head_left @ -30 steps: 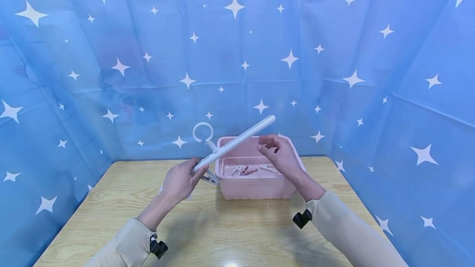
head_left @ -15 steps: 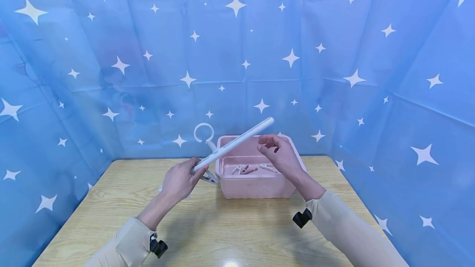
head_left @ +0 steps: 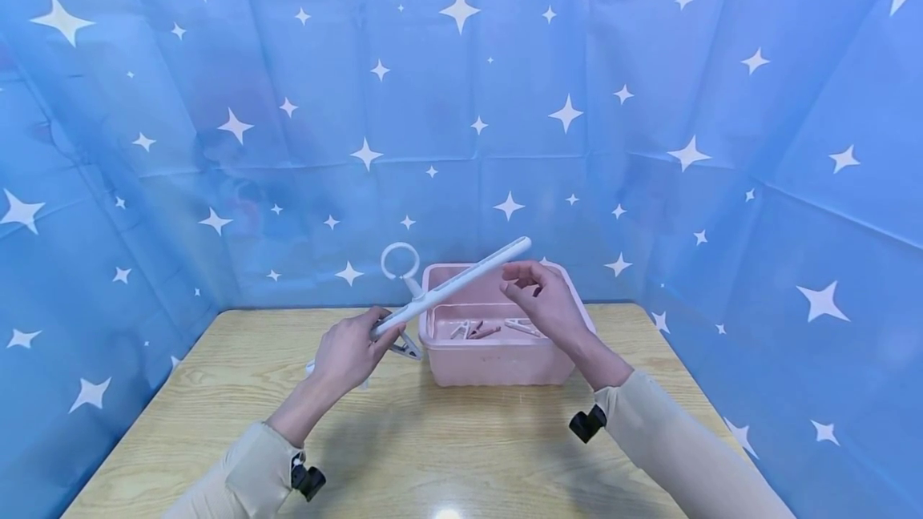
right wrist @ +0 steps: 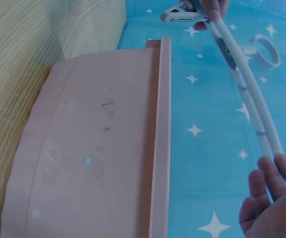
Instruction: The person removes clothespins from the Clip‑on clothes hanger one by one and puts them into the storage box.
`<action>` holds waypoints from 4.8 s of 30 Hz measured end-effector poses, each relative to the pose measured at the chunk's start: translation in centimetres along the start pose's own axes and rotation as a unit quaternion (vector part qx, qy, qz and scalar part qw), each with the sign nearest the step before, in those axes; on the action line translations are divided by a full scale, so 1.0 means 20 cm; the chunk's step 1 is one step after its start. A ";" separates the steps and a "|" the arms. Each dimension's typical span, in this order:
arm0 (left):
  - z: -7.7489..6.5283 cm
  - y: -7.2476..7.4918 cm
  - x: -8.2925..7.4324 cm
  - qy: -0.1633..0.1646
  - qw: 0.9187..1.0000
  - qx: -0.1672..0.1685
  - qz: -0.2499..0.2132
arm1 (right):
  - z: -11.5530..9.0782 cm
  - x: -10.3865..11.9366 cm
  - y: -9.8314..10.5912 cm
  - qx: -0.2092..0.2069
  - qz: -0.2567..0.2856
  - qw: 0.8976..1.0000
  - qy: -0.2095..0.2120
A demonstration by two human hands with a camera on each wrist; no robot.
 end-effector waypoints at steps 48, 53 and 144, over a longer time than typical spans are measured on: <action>-0.01 -0.02 -0.04 -0.019 0.998 0.031 0.049 | -0.01 0.01 0.02 -0.034 -0.049 0.998 -0.009; -0.01 -0.02 -0.04 -0.022 0.998 0.029 0.048 | -0.01 0.01 0.02 -0.031 -0.048 0.998 -0.006; -0.02 0.03 -0.09 -0.063 0.996 0.021 0.061 | -0.05 -0.02 -0.11 0.184 -0.289 0.939 0.033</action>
Point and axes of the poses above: each hand's wrist, its own z-axis towards the middle knuckle, its own y-axis out of the back of the hand, x = y × z, the point moved 4 cm from there along z, towards the middle knuckle, and after that the axes turned 12 degrees about x, right-handed, at the moved point
